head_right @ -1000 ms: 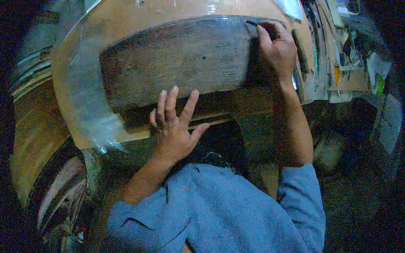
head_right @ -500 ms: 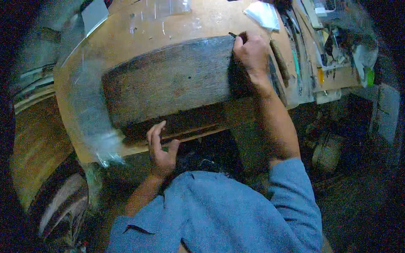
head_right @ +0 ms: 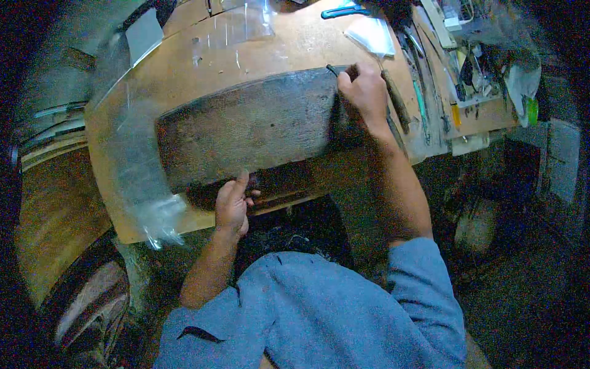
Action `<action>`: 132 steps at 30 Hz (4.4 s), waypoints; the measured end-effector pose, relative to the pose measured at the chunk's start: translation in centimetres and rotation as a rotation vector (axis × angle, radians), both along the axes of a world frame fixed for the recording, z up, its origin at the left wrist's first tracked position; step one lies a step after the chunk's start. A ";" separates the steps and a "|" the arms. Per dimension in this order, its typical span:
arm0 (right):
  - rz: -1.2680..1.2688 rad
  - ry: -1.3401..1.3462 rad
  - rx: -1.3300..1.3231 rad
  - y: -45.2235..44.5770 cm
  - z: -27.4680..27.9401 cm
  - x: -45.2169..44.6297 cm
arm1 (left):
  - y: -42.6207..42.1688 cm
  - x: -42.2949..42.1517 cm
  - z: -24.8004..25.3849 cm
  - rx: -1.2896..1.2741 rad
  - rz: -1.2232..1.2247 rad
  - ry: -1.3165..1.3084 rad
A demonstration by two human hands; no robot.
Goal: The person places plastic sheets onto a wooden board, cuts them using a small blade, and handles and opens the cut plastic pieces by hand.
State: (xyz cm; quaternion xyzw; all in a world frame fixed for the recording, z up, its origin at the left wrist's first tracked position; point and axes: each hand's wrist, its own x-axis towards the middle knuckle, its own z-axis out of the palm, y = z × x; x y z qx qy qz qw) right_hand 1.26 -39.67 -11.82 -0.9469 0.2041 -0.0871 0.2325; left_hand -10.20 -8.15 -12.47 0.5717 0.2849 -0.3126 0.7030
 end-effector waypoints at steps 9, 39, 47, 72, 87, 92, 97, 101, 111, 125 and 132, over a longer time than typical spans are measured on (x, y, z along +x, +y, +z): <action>0.207 -0.124 0.354 5.0 4.8 -6.9 | 3.1 -1.7 4.1 0.060 -0.001 -0.384; 0.966 0.369 1.182 11.2 10.1 -5.3 | 20.8 8.1 17.4 0.399 0.061 -0.695; 0.202 0.153 0.994 12.1 4.9 -1.1 | 11.3 8.1 11.5 0.968 -0.141 -1.166; 0.533 0.152 -0.242 10.1 0.3 -9.4 | 5.7 5.7 2.3 1.294 -1.039 -0.923; 0.546 0.100 -0.123 11.5 1.1 -10.3 | 4.1 4.5 2.0 1.224 -1.038 -1.035; 0.572 0.123 -0.091 10.0 1.3 -11.2 | 5.2 4.6 1.4 1.138 -1.065 -1.244; 0.581 0.114 -0.058 9.8 1.0 -11.4 | 5.7 5.2 1.1 1.093 -1.001 -1.287; 0.602 0.117 -0.075 10.1 1.5 -11.4 | 6.9 5.7 1.5 1.126 -1.023 -1.283; 0.599 0.149 -0.145 10.0 1.4 -11.8 | 7.5 3.4 1.6 1.241 -1.033 -1.197; -0.128 -0.053 0.246 -3.4 1.7 -12.8 | 6.5 0.6 3.3 1.270 -1.048 -1.018; -0.070 0.071 0.525 -5.9 -1.4 -12.3 | 4.8 0.0 3.9 1.125 -1.009 -1.093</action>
